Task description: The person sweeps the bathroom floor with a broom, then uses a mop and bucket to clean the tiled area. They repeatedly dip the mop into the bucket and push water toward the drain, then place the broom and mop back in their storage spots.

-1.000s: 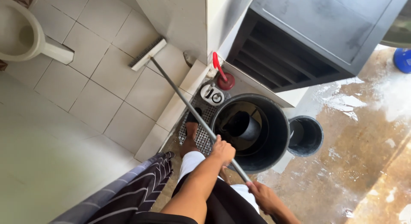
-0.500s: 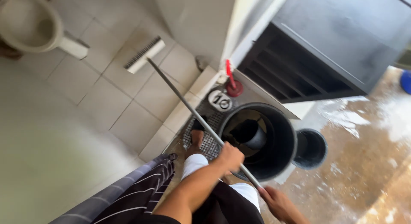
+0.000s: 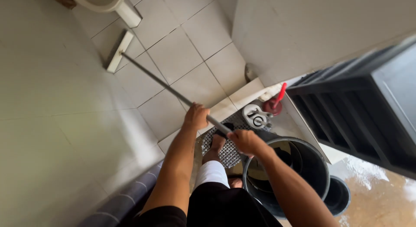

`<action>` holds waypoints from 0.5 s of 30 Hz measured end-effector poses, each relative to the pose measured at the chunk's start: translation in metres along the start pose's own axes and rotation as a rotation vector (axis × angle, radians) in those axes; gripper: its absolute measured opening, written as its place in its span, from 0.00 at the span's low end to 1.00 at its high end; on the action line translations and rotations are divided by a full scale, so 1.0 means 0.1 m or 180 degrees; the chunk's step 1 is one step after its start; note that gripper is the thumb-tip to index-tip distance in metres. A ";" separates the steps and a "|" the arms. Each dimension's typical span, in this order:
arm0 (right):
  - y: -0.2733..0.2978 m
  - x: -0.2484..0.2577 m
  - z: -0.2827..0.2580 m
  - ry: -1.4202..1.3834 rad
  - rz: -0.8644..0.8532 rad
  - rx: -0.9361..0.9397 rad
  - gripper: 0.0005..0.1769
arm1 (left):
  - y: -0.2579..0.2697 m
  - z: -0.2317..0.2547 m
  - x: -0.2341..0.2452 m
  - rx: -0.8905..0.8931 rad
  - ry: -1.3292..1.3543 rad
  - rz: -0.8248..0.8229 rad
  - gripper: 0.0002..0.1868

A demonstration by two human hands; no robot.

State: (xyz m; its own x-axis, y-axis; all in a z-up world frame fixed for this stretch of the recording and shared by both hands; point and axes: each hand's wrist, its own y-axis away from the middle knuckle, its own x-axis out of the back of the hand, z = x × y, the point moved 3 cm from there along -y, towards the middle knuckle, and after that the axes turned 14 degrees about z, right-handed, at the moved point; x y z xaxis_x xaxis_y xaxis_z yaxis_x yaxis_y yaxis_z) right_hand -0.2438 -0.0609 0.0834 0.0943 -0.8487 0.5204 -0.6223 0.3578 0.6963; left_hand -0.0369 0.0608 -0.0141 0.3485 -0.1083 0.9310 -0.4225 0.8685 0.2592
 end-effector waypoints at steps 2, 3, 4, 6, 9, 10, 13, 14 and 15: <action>-0.31 -0.10 0.30 0.0767 0.0502 0.1132 0.24 | -0.14 -0.17 -0.12 0.0034 0.0127 0.0222 0.16; -0.42 -0.13 0.43 0.1497 0.1036 0.2288 0.21 | -0.26 -0.23 -0.16 0.0037 0.0215 0.0467 0.17; -0.41 0.01 0.49 0.1514 0.1013 0.2281 0.21 | -0.41 -0.13 -0.07 0.0048 0.0241 0.0462 0.17; -0.31 0.16 0.74 0.2469 0.0306 0.1353 0.19 | -0.60 0.09 0.04 0.0112 -0.0168 0.0108 0.14; 0.23 0.79 1.21 0.3828 -0.0079 0.1998 0.30 | -0.90 0.81 -0.57 -0.0551 -0.0690 -0.0964 0.12; 0.37 1.04 1.41 0.3824 -0.0080 0.1974 0.30 | -0.94 1.10 -0.38 -0.0574 -0.0685 -0.0965 0.12; 0.94 1.87 1.91 0.5771 -0.1139 0.3477 0.33 | -1.05 2.05 0.09 -0.0646 0.0360 -0.0406 0.10; 1.15 2.21 1.96 0.5398 -0.0909 0.2997 0.32 | -1.10 2.33 0.12 -0.0546 0.0444 -0.0562 0.11; 1.40 2.38 2.04 0.5011 -0.0681 0.2505 0.31 | -1.16 2.62 0.15 -0.0461 0.0518 -0.0718 0.12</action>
State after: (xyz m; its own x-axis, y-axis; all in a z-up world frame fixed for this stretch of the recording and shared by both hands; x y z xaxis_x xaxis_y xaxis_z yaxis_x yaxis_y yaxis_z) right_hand -0.4668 -0.2924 0.2043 0.5083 0.4605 0.7277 -0.6464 -0.3544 0.6757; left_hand -0.2020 -0.1681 0.0369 0.5542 -0.2373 0.7978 -0.1999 0.8925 0.4043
